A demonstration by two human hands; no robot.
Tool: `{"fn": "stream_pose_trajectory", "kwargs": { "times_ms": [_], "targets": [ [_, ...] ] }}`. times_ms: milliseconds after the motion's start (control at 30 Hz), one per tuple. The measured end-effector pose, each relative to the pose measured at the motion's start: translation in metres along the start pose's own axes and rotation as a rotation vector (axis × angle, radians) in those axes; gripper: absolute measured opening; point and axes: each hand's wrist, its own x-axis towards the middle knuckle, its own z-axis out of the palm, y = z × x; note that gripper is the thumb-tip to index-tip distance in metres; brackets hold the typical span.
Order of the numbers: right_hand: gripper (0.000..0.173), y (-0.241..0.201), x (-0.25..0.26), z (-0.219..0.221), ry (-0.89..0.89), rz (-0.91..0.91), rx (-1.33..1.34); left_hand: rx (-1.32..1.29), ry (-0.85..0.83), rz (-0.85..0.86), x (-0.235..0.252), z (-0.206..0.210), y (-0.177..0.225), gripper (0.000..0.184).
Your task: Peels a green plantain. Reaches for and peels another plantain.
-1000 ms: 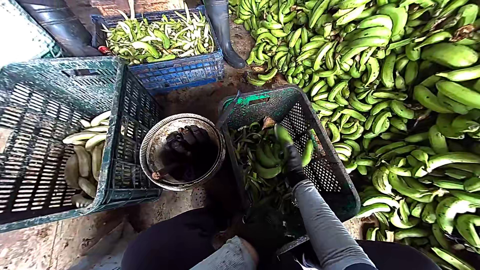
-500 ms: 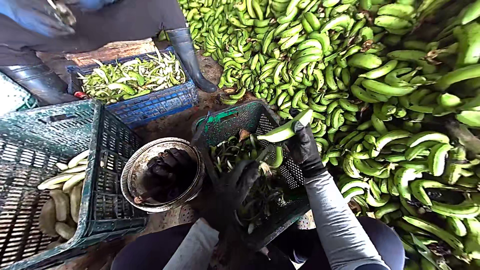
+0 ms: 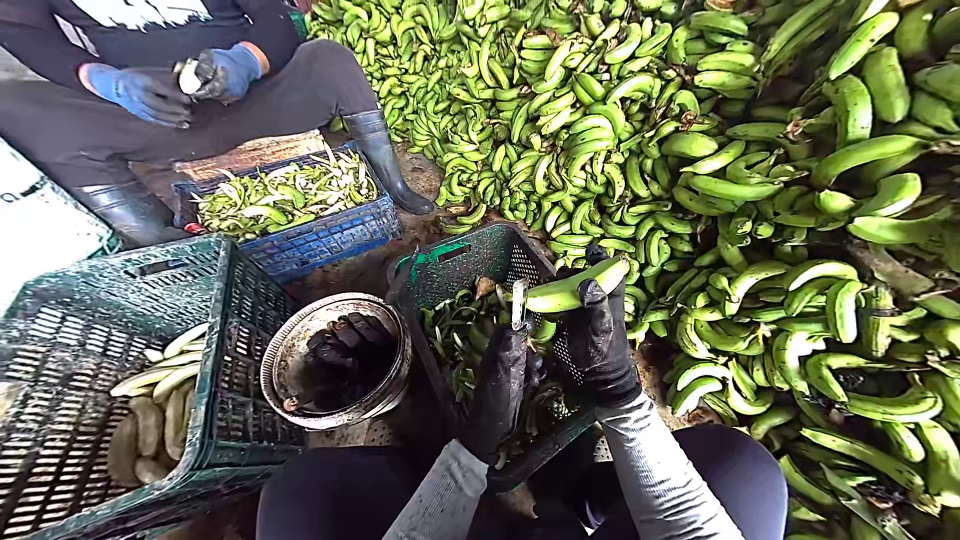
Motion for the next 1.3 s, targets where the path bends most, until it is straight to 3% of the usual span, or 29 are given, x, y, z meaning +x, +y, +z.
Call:
{"fn": "stream_pose_trajectory", "kwargs": {
  "times_ms": [67, 167, 233, 333, 433, 500, 567, 600, 667, 767, 867, 1000, 1100, 1167, 1233, 1300],
  "targets": [
    [0.056, -0.010, 0.006, 0.005, -0.047, 0.059, 0.211, 0.027, 0.015, -0.116, -0.009, -0.014, -0.022, 0.039],
    [0.050, -0.024, 0.023, 0.005, -0.092, 0.137, 0.153, 0.114, -0.001, -0.133, -0.019, -0.026, -0.026, 0.035],
    [0.047, -0.022, 0.030, -0.001, -0.051, 0.182, 0.013, 0.290, -0.060, 0.036, -0.013, -0.027, -0.007, 0.035],
    [0.047, -0.019, 0.028, -0.008, -0.019, 0.183, -0.219, 0.759, -0.176, 0.354, -0.001, -0.032, 0.034, 0.038],
    [0.045, -0.016, 0.020, -0.008, 0.000, 0.189, -0.302, 1.075, -0.226, 0.472, 0.003, -0.027, 0.058, 0.038],
    [0.039, -0.014, 0.011, -0.009, -0.056, 0.096, -0.506, 1.162, -0.222, 0.494, 0.007, -0.026, 0.059, 0.037],
    [0.057, -0.011, 0.003, -0.009, -0.136, -0.005, -0.734, 1.184, -0.206, 0.518, 0.013, -0.029, 0.054, 0.037],
    [0.057, -0.007, -0.001, -0.006, -0.152, 0.009, -0.701, 1.194, -0.184, 0.524, 0.017, -0.031, 0.051, 0.036],
    [0.037, 0.005, -0.011, 0.001, -0.164, 0.121, -0.440, 1.223, -0.095, 0.533, 0.028, -0.037, 0.046, 0.033],
    [0.052, 0.010, -0.032, 0.007, -0.202, 0.260, -0.366, 1.212, 0.075, 0.471, 0.047, -0.047, 0.042, 0.035],
    [0.055, 0.006, -0.038, 0.005, -0.205, 0.349, -0.299, 1.115, 0.135, 0.375, 0.050, -0.058, 0.054, 0.039],
    [0.046, 0.007, -0.016, -0.014, -0.118, 0.350, -0.055, 1.054, -0.030, 0.456, 0.038, -0.060, 0.058, 0.035],
    [0.035, 0.004, 0.000, -0.017, 0.002, 0.106, -0.179, 0.972, -0.196, 0.557, 0.014, -0.046, 0.043, 0.034],
    [0.040, 0.004, 0.005, -0.017, 0.066, 0.065, -0.236, 0.961, -0.207, 0.598, 0.004, -0.037, 0.035, 0.036],
    [0.035, 0.003, 0.001, -0.013, -0.005, 0.135, -0.186, 0.990, -0.177, 0.615, 0.010, -0.036, 0.031, 0.036],
    [0.032, 0.007, -0.010, -0.007, -0.144, 0.324, -0.012, 1.043, -0.135, 0.579, 0.028, -0.044, 0.031, 0.035]
  ]
}}
